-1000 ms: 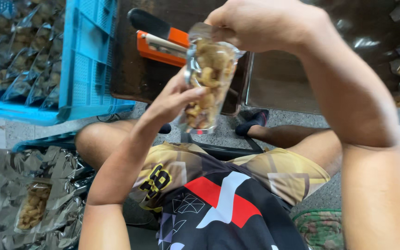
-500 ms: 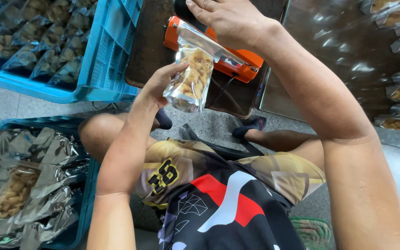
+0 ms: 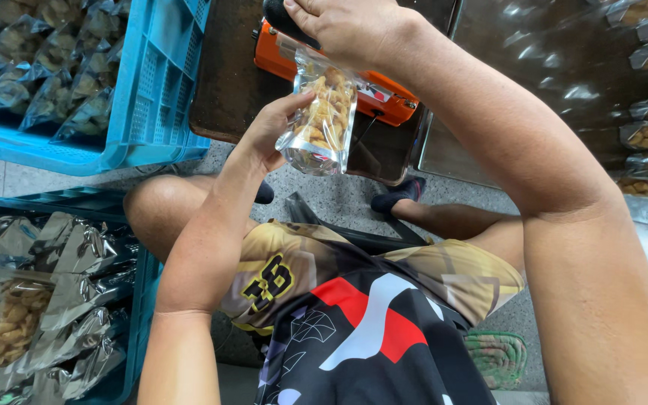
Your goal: The person repeatedly picks up small transparent snack bags from a blue basket, places them on a handheld heat sealer to seal the top, and then drops the sealed bags into a second blue basket. The process is continuous and repetitive.
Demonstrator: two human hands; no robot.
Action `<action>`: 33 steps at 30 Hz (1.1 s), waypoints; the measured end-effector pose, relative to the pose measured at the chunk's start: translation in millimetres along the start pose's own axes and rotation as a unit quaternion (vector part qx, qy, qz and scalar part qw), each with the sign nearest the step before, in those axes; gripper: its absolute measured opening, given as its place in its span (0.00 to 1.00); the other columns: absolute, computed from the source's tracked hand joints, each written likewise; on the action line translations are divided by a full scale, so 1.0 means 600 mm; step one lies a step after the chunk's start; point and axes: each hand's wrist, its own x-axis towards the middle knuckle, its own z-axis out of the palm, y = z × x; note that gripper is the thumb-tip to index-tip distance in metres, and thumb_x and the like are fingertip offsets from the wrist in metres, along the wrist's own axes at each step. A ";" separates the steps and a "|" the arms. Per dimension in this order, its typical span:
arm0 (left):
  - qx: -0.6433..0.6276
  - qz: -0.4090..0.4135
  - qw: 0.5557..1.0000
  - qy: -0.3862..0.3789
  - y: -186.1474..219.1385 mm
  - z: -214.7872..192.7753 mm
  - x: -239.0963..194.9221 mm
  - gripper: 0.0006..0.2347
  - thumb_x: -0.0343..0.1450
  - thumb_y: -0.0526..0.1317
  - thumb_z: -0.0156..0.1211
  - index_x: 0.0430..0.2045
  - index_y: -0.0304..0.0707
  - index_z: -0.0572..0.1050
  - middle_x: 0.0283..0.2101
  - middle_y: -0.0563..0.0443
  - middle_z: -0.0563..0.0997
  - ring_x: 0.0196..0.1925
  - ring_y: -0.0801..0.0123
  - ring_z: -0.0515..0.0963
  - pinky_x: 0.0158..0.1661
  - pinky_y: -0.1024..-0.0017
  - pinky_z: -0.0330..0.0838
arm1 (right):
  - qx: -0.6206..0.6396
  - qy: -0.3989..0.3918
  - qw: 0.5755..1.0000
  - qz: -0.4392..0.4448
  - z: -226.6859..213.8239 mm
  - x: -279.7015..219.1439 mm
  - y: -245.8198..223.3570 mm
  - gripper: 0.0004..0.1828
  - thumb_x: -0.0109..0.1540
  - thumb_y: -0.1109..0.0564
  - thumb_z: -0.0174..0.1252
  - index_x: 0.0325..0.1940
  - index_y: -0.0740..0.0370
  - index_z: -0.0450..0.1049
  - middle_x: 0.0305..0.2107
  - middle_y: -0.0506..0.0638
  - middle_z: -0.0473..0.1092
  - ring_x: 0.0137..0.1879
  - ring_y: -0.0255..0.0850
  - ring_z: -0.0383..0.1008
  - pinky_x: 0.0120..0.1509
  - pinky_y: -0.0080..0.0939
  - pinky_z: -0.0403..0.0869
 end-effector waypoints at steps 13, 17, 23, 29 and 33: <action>-0.041 -0.022 0.999 0.001 0.003 0.002 -0.004 0.18 0.76 0.41 0.54 0.56 0.23 0.67 0.49 0.36 0.81 0.48 0.60 0.86 0.50 0.63 0.84 | 0.019 -0.097 0.991 0.090 0.009 0.023 -0.035 0.45 0.62 0.61 0.62 0.81 0.58 0.50 0.61 0.58 0.67 0.53 0.47 0.77 0.53 0.42 0.78; -0.038 -0.020 0.999 -0.014 0.006 0.002 -0.005 0.19 0.77 0.41 0.54 0.57 0.23 0.67 0.49 0.36 0.81 0.48 0.60 0.86 0.49 0.64 0.84 | 0.043 -0.148 0.979 0.136 -0.011 0.033 -0.045 0.43 0.63 0.58 0.62 0.80 0.54 0.50 0.53 0.61 0.72 0.45 0.48 0.80 0.44 0.44 0.80; -0.007 -0.021 1.000 0.000 0.008 0.002 -0.004 0.18 0.77 0.42 0.52 0.56 0.23 0.67 0.48 0.37 0.81 0.47 0.62 0.86 0.47 0.66 0.85 | 0.027 -0.137 0.984 0.111 -0.024 0.039 -0.023 0.38 0.65 0.61 0.60 0.78 0.47 0.56 0.49 0.55 0.75 0.45 0.48 0.80 0.41 0.46 0.81; -0.015 -0.030 0.999 -0.010 0.011 0.002 -0.002 0.18 0.78 0.41 0.53 0.56 0.21 0.68 0.47 0.35 0.82 0.46 0.60 0.86 0.47 0.65 0.84 | 0.020 -0.142 0.984 0.104 -0.025 0.023 -0.026 0.52 0.55 0.61 0.69 0.79 0.46 0.51 0.48 0.54 0.75 0.46 0.46 0.79 0.42 0.44 0.80; -0.044 -0.031 0.998 -0.017 0.011 0.003 -0.001 0.18 0.77 0.41 0.53 0.56 0.22 0.68 0.48 0.36 0.81 0.47 0.60 0.86 0.49 0.63 0.84 | -0.008 -0.167 0.983 0.076 -0.040 0.013 -0.034 0.60 0.55 0.62 0.70 0.85 0.52 0.44 0.44 0.57 0.77 0.44 0.45 0.81 0.46 0.43 0.81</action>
